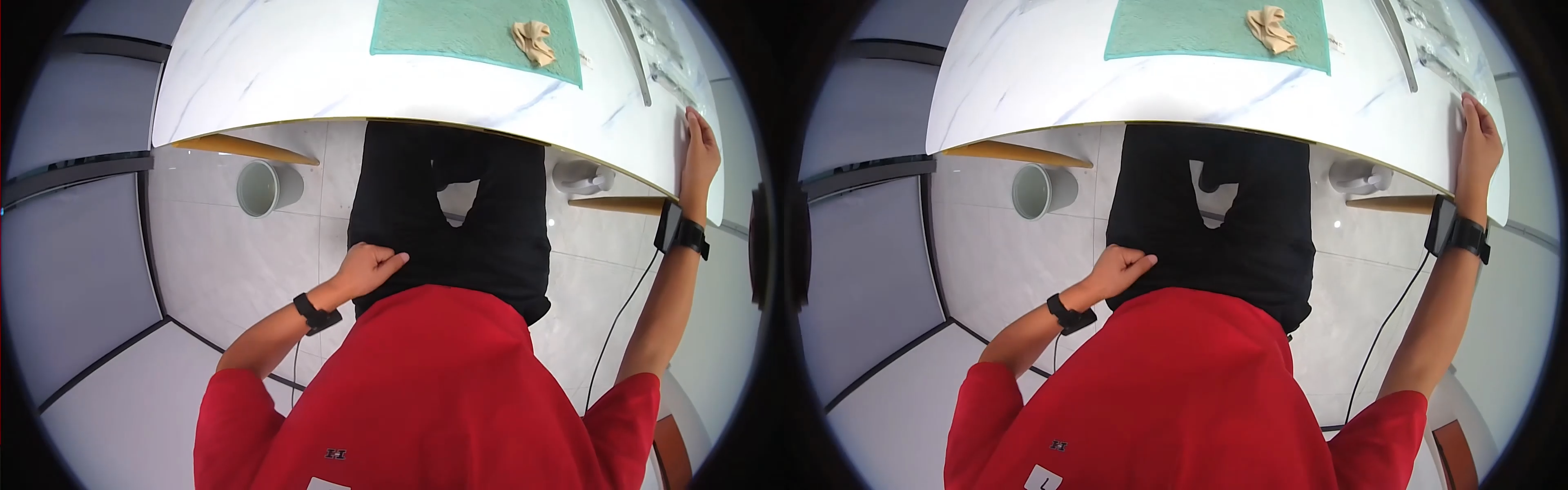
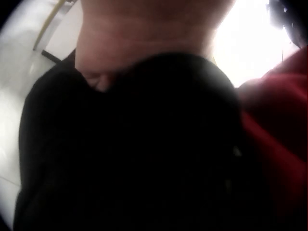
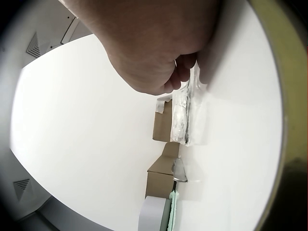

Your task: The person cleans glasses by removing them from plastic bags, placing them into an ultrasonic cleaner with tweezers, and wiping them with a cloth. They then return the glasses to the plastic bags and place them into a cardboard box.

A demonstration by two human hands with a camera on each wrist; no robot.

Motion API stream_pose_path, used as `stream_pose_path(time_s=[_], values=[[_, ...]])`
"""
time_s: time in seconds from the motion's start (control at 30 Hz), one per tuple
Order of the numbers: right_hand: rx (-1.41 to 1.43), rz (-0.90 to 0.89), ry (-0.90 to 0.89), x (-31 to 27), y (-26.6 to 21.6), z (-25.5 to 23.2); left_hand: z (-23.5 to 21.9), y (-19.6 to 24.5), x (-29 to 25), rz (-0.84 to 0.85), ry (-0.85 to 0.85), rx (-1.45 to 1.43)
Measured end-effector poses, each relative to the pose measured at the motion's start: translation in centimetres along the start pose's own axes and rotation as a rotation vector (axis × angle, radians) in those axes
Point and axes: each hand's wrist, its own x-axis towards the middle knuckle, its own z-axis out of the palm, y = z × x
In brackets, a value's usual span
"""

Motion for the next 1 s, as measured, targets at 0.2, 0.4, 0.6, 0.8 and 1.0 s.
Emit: stream_pose_path(time_s=[0.2, 0.4, 0.6, 0.8, 1.0], values=[[-0.007, 0.005, 0.034, 0.5, 1.0, 0.1, -0.2, 1.3, 2.2, -0.031, 0.016, -0.043], [-0.039, -0.069, 0.005, 0.6, 1.4, -0.2, 0.4, 2.5, 4.3, -0.017, 0.112, 0.068], [0.081, -0.064, 0.030, 0.5, 1.6, 0.1, -0.7, 2.3, 0.4, -0.335, -0.233, -0.177], [0.018, -0.032, 0.001, 0.5, 2.1, -0.4, 0.4, 3.2, 3.5, -0.305, 0.030, -0.138], [0.099, -0.072, -0.003, 0.2, 2.4, -0.1, 0.5, 1.6, 5.4, -0.137, 0.201, 0.144]])
